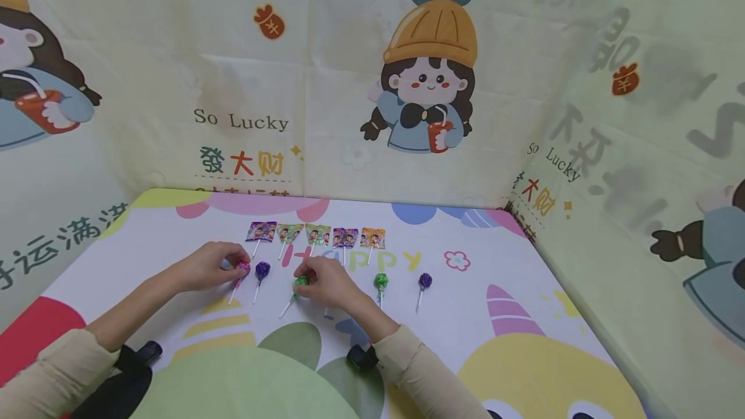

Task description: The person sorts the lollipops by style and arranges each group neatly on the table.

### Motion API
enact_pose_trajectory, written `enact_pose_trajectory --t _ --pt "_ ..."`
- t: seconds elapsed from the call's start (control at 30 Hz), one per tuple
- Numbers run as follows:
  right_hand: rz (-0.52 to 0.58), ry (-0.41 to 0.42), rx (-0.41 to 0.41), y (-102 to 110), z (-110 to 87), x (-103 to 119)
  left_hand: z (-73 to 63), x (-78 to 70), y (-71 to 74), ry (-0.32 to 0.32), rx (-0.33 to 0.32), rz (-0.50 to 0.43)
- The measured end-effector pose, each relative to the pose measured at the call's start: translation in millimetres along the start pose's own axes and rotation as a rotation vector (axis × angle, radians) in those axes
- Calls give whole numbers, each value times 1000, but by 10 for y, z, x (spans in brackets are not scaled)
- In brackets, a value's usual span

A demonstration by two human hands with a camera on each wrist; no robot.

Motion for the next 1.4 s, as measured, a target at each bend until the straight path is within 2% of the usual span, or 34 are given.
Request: enact_pose_trajectory --t 0.43,0.77,1.13,1.4 --pt "-39 24 19 -21 19 10 7 3 7 0 1 -3" --pt "-6 30 30 -14 57 12 10 21 7 2 2 10" --pt "41 79 55 1 280 80 17 21 -3 -2 2 -1" --pt "35 115 111 -53 452 103 25 20 -7 -5 2 3"
Point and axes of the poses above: each hand's wrist, its own z-axis towards the middle knuckle, its own y-axis out of the back of the hand, x = y × z, the point moved 7 cm from there along z, towards the middle knuckle, and after that the axes turned 9 degrees about z, right-handed, at the moved point
